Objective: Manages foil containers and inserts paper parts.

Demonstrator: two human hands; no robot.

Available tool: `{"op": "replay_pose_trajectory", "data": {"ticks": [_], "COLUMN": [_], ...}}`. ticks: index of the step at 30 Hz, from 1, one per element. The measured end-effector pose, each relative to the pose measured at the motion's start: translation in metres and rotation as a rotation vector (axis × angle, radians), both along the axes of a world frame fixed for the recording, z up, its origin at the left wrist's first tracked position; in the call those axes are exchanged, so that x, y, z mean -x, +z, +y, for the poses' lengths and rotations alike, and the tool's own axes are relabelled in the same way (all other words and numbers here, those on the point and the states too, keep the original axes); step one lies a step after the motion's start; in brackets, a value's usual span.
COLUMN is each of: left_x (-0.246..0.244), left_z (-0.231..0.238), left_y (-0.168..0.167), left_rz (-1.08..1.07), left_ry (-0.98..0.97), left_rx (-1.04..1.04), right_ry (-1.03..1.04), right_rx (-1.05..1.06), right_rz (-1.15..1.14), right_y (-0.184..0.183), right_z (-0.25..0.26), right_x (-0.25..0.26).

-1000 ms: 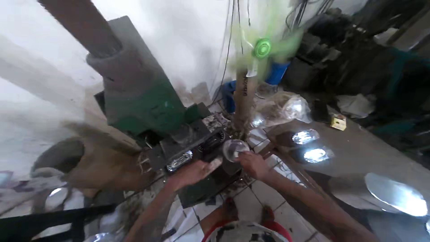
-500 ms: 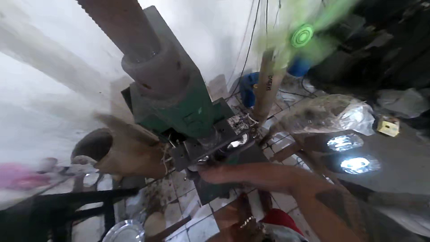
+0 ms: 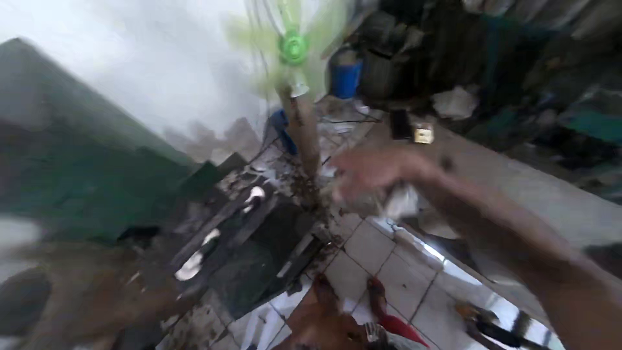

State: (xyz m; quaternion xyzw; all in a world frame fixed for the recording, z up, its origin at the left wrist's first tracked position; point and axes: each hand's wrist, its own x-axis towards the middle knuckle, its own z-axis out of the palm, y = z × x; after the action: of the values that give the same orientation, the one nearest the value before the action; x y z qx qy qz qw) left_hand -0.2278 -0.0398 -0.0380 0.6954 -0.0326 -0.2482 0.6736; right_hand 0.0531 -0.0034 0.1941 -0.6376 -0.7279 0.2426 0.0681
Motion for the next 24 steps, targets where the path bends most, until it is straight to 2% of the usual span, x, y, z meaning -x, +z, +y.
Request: {"op": "replay_pose_trajectory", "data": {"ticks": [1,3,5,7,8,10,13,16,20,24], "left_x": [-0.018,-0.056,-0.110,-0.182,-0.220,-0.290,-0.359,-0.386,-0.391,-0.388], "left_z": [-0.006,-0.002,0.016,0.038,0.048,0.067,0.092,0.110,0.108,0.087], "left_y": [-0.001,0.014,0.038,0.055,0.058,0.052,0.023,-0.005,-0.013,0.002], "left_rz": [-0.041,0.009,0.094,0.118,0.109,0.116,0.026,-0.013,0.074,0.153], "left_ry": [0.018,0.072,0.184,0.223,0.204,0.101,-0.038,-0.166,-0.194,-0.224], "left_rx": [-0.025,-0.109,-0.278,-0.495,-0.609,-0.826,-1.010,-1.046,-1.067,-1.349], "right_ry": [-0.003,-0.118,-0.371,-0.667,-0.766,-0.823,-0.800,-0.852,-0.905,-0.910], "right_rx": [-0.060,0.255,0.464,0.534,0.536,0.558,0.549,0.573,0.618,0.548], "right_rz": [0.176,0.267,0.240,0.205,0.191,0.159,0.145,0.176,0.212,0.199], "right_y": [-0.066,-0.141,-0.207,-0.288,-0.327,-0.384,-0.405,-0.412,-0.426,-0.411], "right_z": [-0.037,-0.114,-0.186,-0.249,-0.275,-0.308,-0.315,-0.318,-0.324,-0.320], "right_x": [-0.029,-0.060,-0.065,-0.061,-0.059,-0.060,-0.068,-0.071,-0.076,-0.069]}}
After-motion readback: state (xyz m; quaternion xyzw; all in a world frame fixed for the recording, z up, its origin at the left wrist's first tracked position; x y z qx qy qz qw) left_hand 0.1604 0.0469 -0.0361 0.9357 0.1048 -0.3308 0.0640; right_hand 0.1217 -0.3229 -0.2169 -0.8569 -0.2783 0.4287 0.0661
